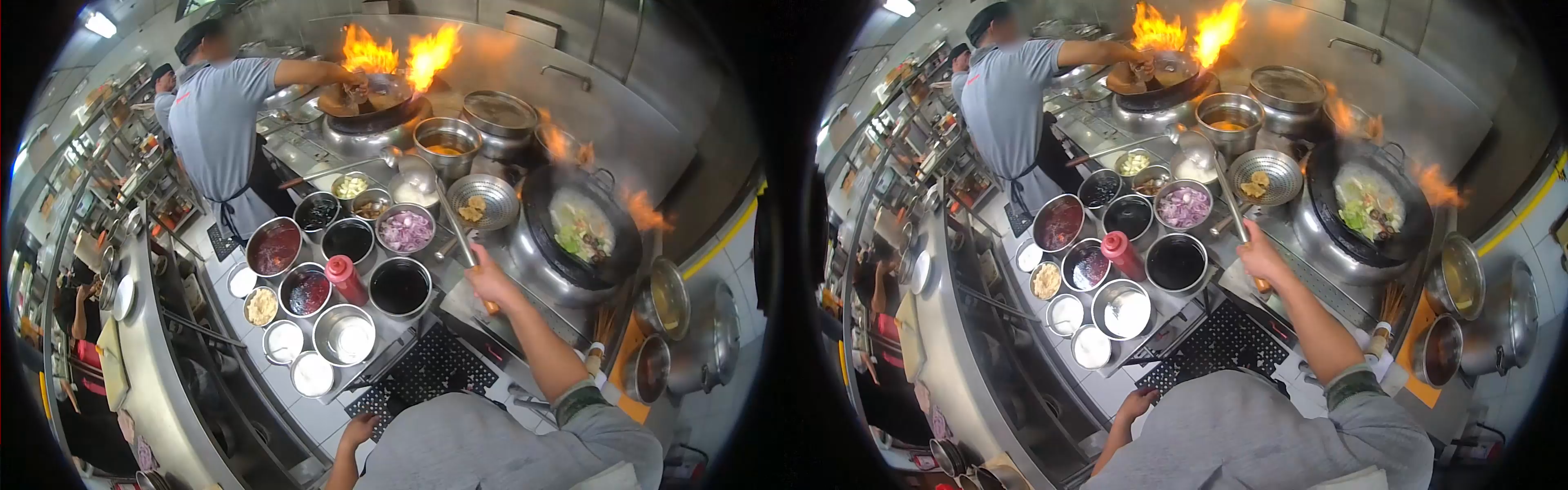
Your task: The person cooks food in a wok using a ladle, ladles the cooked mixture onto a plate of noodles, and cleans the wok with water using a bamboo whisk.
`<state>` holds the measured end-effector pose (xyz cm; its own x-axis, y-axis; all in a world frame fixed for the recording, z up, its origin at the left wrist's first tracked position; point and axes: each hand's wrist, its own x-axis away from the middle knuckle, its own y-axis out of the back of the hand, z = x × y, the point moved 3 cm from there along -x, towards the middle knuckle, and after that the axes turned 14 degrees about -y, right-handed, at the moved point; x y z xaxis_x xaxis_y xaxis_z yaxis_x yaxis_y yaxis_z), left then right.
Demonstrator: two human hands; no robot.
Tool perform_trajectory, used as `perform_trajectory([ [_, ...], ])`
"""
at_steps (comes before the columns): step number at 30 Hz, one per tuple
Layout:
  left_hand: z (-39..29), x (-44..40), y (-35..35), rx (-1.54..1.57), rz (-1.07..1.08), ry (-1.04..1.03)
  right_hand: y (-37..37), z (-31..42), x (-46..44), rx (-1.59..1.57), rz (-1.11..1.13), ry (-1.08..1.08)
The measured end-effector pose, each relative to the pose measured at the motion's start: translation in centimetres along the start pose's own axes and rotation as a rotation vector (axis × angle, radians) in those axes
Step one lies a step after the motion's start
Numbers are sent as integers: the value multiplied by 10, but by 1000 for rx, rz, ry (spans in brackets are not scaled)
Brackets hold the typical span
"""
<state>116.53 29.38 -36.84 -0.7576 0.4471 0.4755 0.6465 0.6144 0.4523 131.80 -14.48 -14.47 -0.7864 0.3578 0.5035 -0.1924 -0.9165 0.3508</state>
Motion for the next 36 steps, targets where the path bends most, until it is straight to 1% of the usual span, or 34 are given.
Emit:
perform_trajectory([
  [1, 17, 6, -3, -3, -4, 67, -5, 7, 3, 37, -47, -5],
  [3, 87, 14, -20, -110, 41, 120, -4, 5, 5, -9, 40, -35],
  [5, 202, 24, -53, -140, 16, 45, 6, -5, -4, -32, 86, -22],
  [6, 205, 38, -56, 7, 8, 3, 6, 0, 0, -23, 53, -9],
  [8, 209, 67, -62, 314, 7, -66, 4, 9, 13, -1, -12, 7],
  [9, 203, 77, -59, 358, 6, 0, 1, 10, 14, 9, -12, -5],
  [11, 191, 80, -56, 341, -43, 209, -5, 10, 13, 25, -4, -25],
  [12, 169, 82, -48, 327, -84, 314, -4, 3, 11, -3, 22, -26],
  [14, 137, 79, -39, 336, -153, 401, 3, -10, 3, -54, 70, -16],
  [15, 122, 75, -36, 340, -179, 414, 1, -8, 5, -70, 45, -12],
  [17, 113, 65, -33, 354, -203, 376, -3, -5, 12, -102, -8, -12],
  [20, 95, 50, -25, 376, -235, 359, -10, -1, 3, -78, 15, -57],
  [22, 88, 41, -15, 347, -246, 355, -1, -9, 5, -104, 88, -43],
  [23, 96, 35, -15, 412, -283, 360, 2, -9, 5, -112, 124, -33],
  [25, 136, 28, -25, 542, -345, 380, -1, -2, 16, -112, 49, -15],
  [26, 138, 28, -25, 526, -326, 379, -2, 0, 21, -113, 10, -11],
  [29, 144, 36, -24, 441, -263, 376, -8, -3, 11, -104, 66, -59],
  [31, 133, 44, -18, 348, -221, 352, -4, -10, 9, -130, 92, -47],
  [32, 123, 48, -15, 302, -188, 383, -1, -8, 15, -151, 102, -54],
  [34, 138, 49, -24, 311, -129, 356, -3, -10, 14, -178, 101, -51],
  [36, 120, 58, -25, 307, -99, 374, -11, -14, 0, -191, 76, -21],
])
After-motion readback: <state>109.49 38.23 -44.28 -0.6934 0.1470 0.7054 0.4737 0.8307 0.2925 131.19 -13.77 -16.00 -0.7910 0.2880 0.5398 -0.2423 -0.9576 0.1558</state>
